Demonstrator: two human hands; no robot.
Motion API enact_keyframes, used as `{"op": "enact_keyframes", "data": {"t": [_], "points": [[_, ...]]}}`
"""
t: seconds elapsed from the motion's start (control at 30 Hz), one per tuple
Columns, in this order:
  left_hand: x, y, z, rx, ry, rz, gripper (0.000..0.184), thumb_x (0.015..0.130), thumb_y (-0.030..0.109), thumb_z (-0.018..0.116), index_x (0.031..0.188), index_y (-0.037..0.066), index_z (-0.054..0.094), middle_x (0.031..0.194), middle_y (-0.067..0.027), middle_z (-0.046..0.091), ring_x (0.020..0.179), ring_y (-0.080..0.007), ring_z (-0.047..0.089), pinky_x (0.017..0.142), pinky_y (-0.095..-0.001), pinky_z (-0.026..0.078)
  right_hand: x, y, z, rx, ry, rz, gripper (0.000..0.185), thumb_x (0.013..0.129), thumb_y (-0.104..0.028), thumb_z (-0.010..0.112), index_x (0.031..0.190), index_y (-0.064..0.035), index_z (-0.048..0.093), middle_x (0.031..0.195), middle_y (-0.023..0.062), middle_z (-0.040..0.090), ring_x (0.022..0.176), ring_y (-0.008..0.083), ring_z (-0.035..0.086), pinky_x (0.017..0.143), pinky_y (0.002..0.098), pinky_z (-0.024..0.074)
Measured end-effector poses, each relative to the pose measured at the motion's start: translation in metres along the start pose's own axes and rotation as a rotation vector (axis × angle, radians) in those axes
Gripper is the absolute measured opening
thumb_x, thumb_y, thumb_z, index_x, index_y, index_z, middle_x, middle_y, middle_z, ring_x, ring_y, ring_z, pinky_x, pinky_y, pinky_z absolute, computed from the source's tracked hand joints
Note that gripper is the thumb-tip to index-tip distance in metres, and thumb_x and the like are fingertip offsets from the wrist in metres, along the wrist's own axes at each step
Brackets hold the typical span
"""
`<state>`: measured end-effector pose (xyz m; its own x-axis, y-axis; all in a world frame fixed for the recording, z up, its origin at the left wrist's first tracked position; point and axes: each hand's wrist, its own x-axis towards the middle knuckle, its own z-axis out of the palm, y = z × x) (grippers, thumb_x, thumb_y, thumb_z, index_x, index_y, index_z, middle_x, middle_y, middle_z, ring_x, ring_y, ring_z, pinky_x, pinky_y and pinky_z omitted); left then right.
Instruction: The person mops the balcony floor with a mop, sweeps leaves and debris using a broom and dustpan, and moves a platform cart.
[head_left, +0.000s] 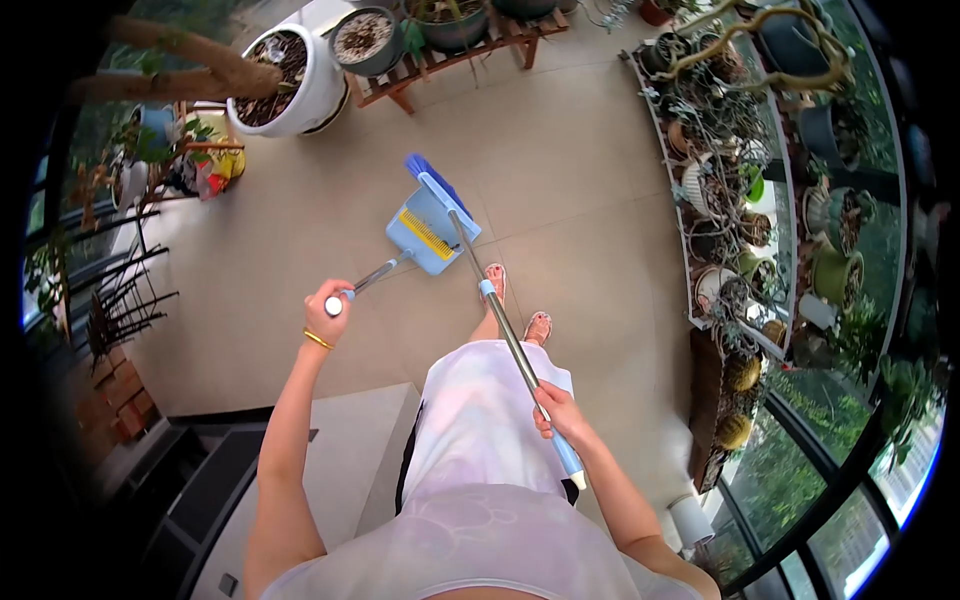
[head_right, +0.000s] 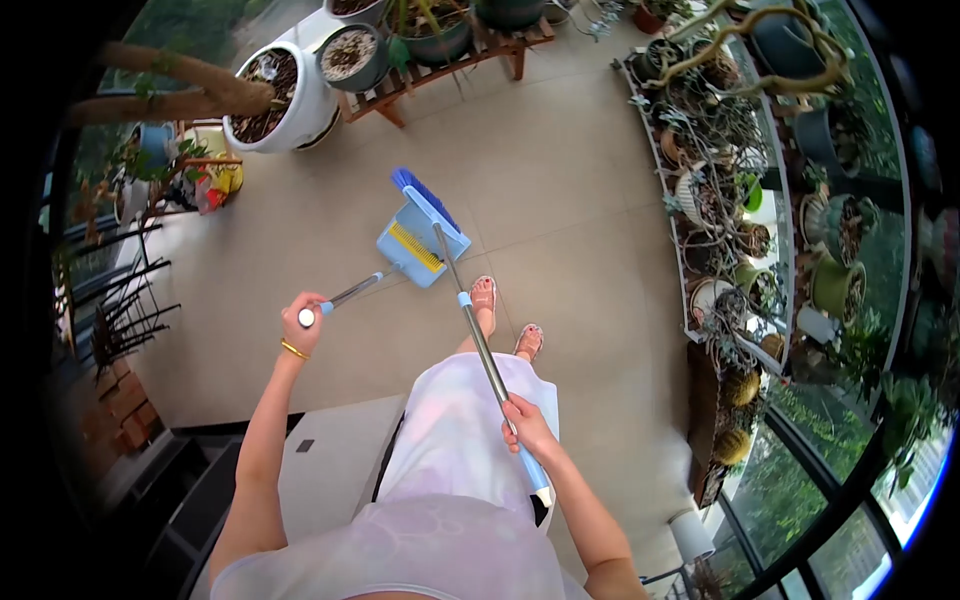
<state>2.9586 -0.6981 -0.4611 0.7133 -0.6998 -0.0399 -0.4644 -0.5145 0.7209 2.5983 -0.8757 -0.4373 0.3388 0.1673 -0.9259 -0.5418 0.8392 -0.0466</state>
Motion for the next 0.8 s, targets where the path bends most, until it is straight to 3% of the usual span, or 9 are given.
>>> {"op": "enact_keyframes", "data": {"t": [0.3,0.47,0.6,0.67,0.73,0.8], "points": [[0.009,0.053,0.027,0.071,-0.061,0.17,0.011,0.069,-0.004,0.052,0.075,0.005,0.056,0.056,-0.0093,0.053,0.048,-0.0185,0.053,0.048,-0.0269,0.04,-0.016,0.066,-0.041,0.076,0.228,-0.318,0.015,0.087,-0.014,0.05,0.101,-0.01,0.047,0.05,-0.0013,0.041,0.038,0.0072,0.038,0.033,0.023,0.0328],[0.013,0.082,0.053,0.132,-0.107,0.227,0.01,0.069,-0.002,0.052,0.075,0.004,0.056,0.056,-0.0097,0.053,0.05,-0.0182,0.054,0.05,-0.0277,0.041,0.009,0.087,-0.111,-0.202,0.545,-0.533,0.016,0.083,-0.009,0.051,0.099,-0.0064,0.048,0.05,0.0018,0.045,0.037,0.0098,0.043,0.031,0.0271,0.0368],[0.024,0.103,0.08,0.104,-0.075,0.249,0.01,0.069,-0.002,0.051,0.076,0.003,0.056,0.059,-0.0096,0.056,0.055,-0.0176,0.058,0.053,-0.0272,0.043,0.045,0.049,-0.186,-0.409,0.707,-0.719,0.017,0.081,-0.012,0.052,0.094,-0.0025,0.046,0.053,0.0088,0.05,0.041,0.019,0.053,0.034,0.0313,0.042],[0.03,0.114,0.093,0.093,-0.067,0.278,0.01,0.07,-0.002,0.051,0.076,0.003,0.056,0.059,-0.0094,0.057,0.057,-0.0175,0.059,0.054,-0.0269,0.043,0.066,0.008,-0.224,-0.515,0.743,-0.732,0.021,0.08,-0.013,0.054,0.094,0.0001,0.047,0.064,0.0195,0.057,0.053,0.0302,0.06,0.044,0.0398,0.0455],[0.037,0.126,0.107,0.099,-0.078,0.271,0.01,0.07,-0.002,0.051,0.076,0.003,0.056,0.06,-0.0091,0.059,0.059,-0.0172,0.06,0.055,-0.0263,0.044,0.061,-0.053,-0.24,-0.494,0.737,-0.639,0.019,0.08,-0.013,0.054,0.092,0.0003,0.047,0.066,0.0201,0.058,0.057,0.0296,0.06,0.044,0.0394,0.0462],[0.044,0.131,0.121,0.079,-0.099,0.3,0.009,0.071,-0.002,0.05,0.076,0.002,0.056,0.059,-0.0054,0.055,0.056,-0.013,0.055,0.053,-0.0244,0.041,0.093,-0.097,-0.272,-0.54,0.786,-0.712,0.018,0.081,-0.013,0.052,0.092,-0.0006,0.045,0.056,0.0134,0.053,0.042,0.0243,0.054,0.036,0.0347,0.0438]]}}
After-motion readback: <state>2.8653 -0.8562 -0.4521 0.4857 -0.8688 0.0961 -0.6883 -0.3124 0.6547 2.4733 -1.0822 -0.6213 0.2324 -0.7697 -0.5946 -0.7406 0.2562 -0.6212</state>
